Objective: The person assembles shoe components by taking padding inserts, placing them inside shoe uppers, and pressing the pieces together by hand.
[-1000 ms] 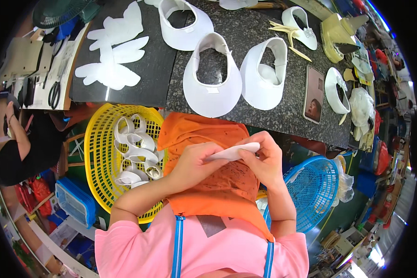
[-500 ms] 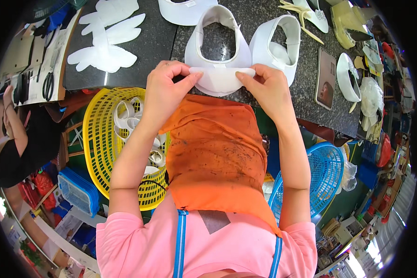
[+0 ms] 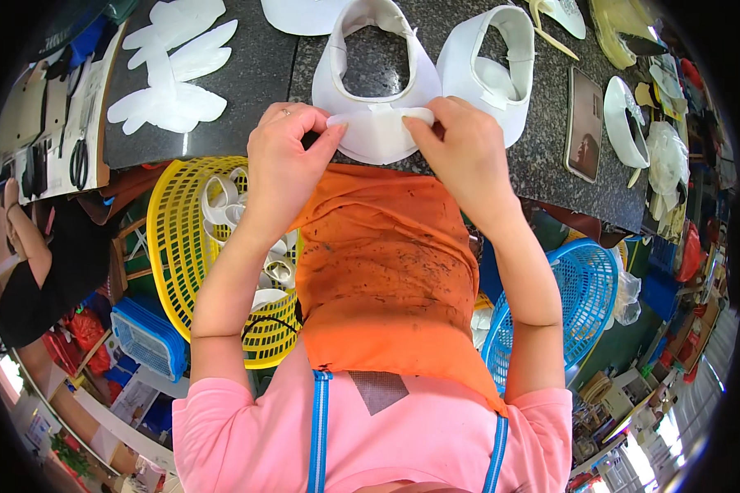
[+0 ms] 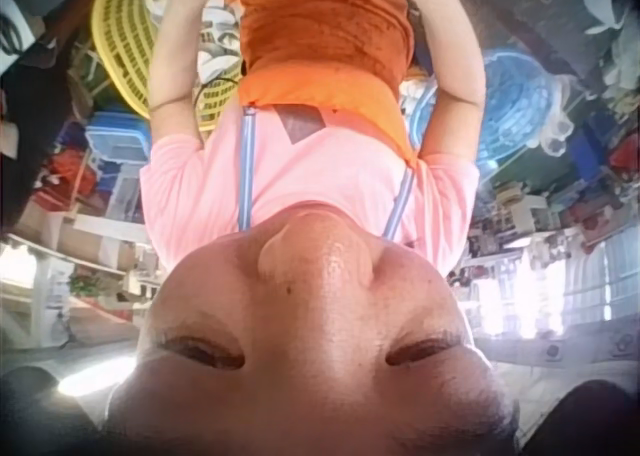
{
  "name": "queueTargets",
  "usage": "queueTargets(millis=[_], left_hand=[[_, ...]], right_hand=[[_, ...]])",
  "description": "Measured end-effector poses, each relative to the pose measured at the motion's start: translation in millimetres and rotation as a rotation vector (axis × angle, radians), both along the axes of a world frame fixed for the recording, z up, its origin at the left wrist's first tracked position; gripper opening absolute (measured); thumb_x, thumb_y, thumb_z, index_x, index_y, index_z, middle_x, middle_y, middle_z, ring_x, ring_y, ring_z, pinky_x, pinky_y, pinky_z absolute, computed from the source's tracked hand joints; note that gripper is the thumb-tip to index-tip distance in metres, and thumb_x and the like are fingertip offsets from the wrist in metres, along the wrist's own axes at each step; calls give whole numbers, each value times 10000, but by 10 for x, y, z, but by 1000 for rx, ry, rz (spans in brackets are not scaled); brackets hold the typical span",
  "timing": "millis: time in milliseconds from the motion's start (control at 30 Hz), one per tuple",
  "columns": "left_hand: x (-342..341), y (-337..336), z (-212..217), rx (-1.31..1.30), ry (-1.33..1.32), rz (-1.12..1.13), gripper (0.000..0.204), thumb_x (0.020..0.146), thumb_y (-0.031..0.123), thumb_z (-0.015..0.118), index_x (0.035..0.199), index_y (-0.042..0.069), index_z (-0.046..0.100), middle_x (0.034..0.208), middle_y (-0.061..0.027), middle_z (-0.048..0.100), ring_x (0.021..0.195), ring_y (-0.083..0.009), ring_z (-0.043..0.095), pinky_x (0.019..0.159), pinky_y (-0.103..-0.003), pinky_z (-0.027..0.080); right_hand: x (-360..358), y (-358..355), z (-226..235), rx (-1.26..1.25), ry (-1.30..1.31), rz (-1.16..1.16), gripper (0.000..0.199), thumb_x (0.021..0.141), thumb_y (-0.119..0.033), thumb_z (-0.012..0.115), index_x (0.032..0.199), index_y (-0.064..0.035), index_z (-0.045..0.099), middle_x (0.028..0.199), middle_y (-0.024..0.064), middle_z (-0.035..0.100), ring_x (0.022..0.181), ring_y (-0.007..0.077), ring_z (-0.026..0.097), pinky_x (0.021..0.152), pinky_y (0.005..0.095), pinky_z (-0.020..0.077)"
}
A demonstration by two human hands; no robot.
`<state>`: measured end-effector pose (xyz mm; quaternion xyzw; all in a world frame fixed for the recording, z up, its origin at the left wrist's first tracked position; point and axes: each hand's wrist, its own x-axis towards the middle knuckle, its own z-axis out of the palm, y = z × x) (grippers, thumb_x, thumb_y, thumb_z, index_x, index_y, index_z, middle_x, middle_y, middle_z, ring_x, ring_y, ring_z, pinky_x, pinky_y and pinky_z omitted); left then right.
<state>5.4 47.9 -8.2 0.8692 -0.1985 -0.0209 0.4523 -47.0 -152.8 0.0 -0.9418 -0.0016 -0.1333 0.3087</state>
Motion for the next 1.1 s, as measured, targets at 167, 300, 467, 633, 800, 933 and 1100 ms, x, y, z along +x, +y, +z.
queueTargets(millis=[167,300,467,633,800,933,1100], left_hand=[[18,-111,195,559,-485,-18,308,684,96,765,881,50,533,1002,-108,584,924,-291,556,762,-399,435],[7,-356,164,381,-663,-327,527,699,104,753,1172,81,523,1105,-104,562,1026,-295,551,1039,-480,317],[-106,-186,309,445,-601,-441,572,702,118,731,1223,79,500,1092,-92,575,1072,-279,538,1077,-530,255],[431,227,313,636,-467,-352,462,763,127,702,1187,59,531,1187,-130,550,1125,-325,513,1073,-484,276],[157,-50,401,420,-548,-251,440,776,118,710,1187,41,572,1330,-153,474,1237,-354,427,1033,-445,331],[-40,-1194,123,242,-651,-598,641,807,113,687,1379,63,401,1406,-154,425,1362,-337,309,1127,-476,186],[102,-1407,43,434,-717,-558,693,758,219,731,1366,96,421,1262,-155,542,1262,-297,437,1125,-540,125]], right_hand=[[-68,115,-161,-344,-5,-55,168,829,-198,627,816,-67,522,792,93,566,622,260,605,527,358,505],[-144,131,-135,-382,-92,-105,254,753,-217,680,887,-73,518,885,70,532,720,224,584,589,352,506],[-435,-108,-358,-272,-231,-157,419,657,-251,761,986,-66,580,955,75,522,907,263,539,839,398,456],[-869,20,-532,-315,-422,-127,422,725,-285,691,1117,-131,657,1298,63,551,1301,261,427,1133,469,200],[-2201,-661,-677,-416,-144,-755,77,798,-125,620,835,-63,646,939,119,605,845,286,574,758,412,438],[-3790,-1691,-2002,513,-116,-1646,350,898,-313,590,1038,6,563,901,112,627,790,206,586,728,319,467],[-3841,-1728,-2589,1218,472,-1549,536,833,-489,639,1099,-28,576,834,50,662,696,141,601,646,282,475]])
